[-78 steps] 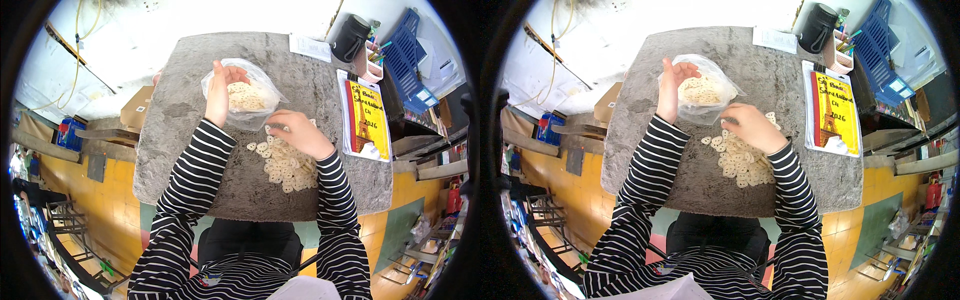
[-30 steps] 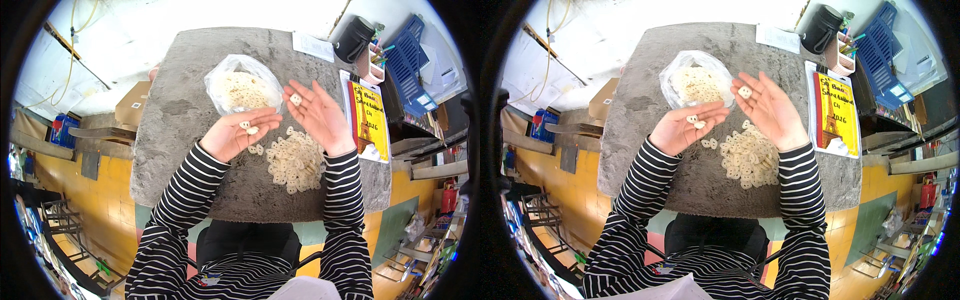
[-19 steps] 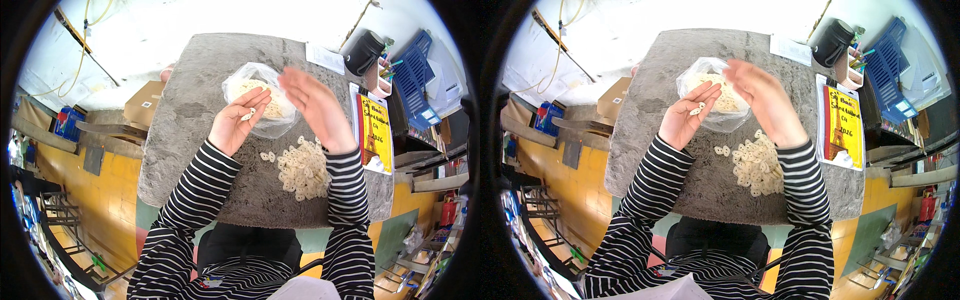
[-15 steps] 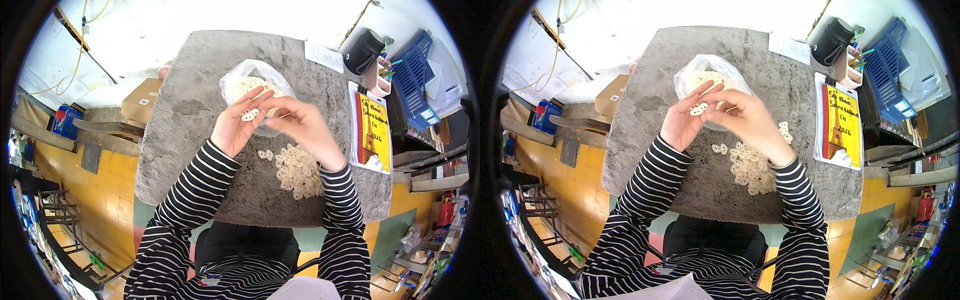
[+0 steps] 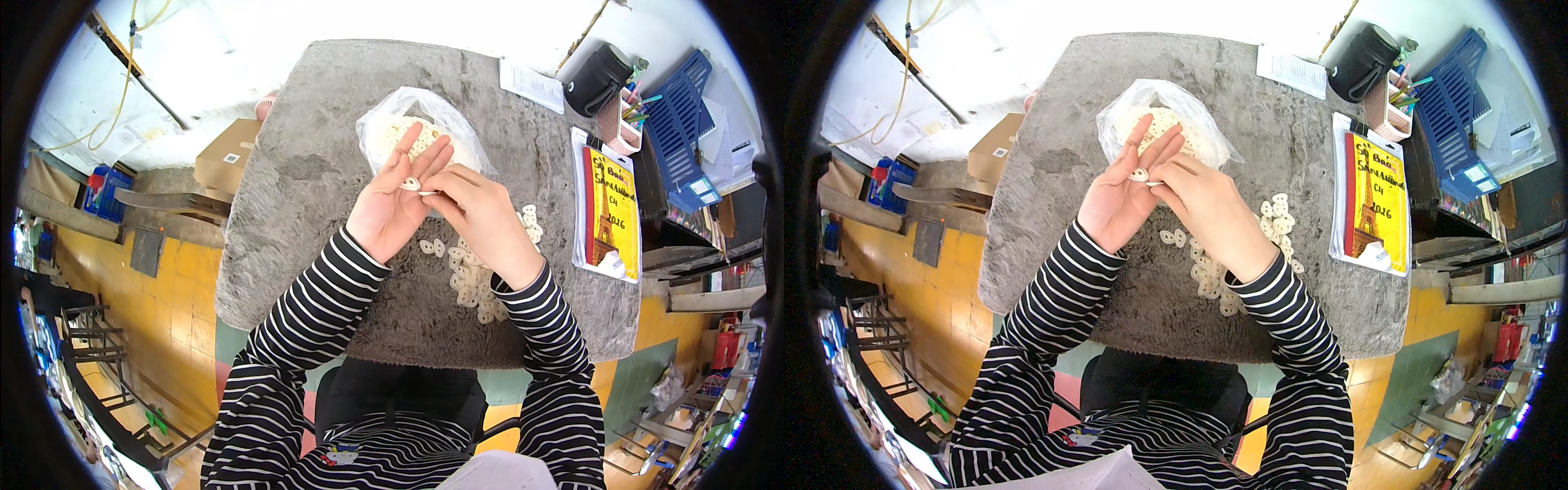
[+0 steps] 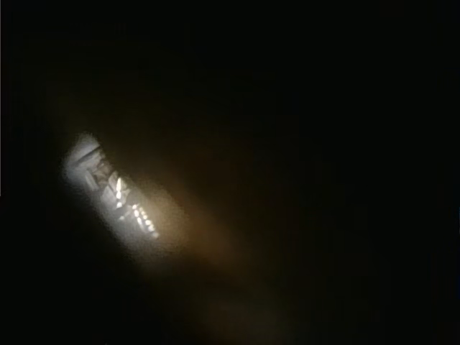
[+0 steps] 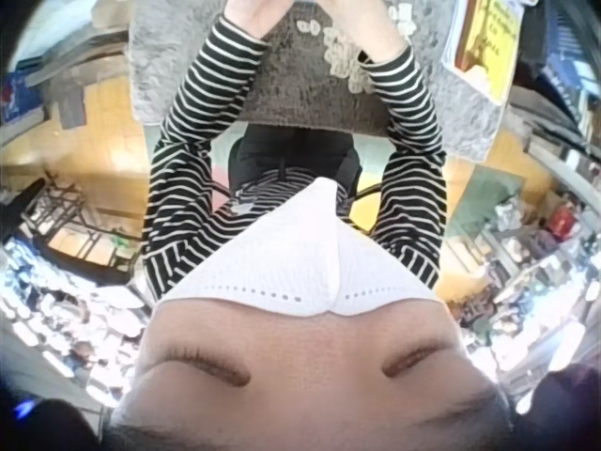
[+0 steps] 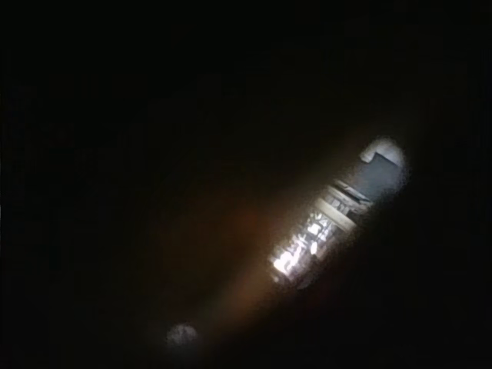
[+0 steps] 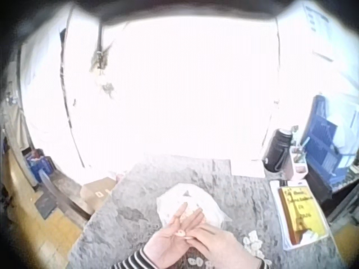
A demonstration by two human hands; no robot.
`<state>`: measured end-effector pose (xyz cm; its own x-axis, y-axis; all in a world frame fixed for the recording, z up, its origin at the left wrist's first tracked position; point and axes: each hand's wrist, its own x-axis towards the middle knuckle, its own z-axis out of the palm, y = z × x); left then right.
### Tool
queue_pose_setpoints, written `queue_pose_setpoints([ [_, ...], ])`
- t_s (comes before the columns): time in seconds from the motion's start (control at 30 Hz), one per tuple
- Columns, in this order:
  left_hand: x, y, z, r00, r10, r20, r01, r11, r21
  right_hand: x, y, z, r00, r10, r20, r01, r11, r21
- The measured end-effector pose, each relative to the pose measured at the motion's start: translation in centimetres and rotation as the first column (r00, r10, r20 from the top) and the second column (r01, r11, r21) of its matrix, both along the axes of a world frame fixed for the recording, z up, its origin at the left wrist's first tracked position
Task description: The person repeatedly picks up small white circular craft pieces from a plastic bag and places them onto a gray towel on the table. The person handles the pieces one at a time, occasionally adjusting their position on the towel.
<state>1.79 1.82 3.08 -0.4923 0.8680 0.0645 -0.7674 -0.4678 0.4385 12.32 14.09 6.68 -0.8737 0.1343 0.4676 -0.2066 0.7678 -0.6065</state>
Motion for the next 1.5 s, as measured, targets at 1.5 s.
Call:
queue_pose_setpoints([
  [1.5, -1.8, -1.1, -0.6, 0.248, -0.373, -0.894, -0.256, 0.865, -0.432, 1.9, 2.0, 0.2, 0.989, -0.134, -0.067, 0.115, 0.965, -0.234],
])
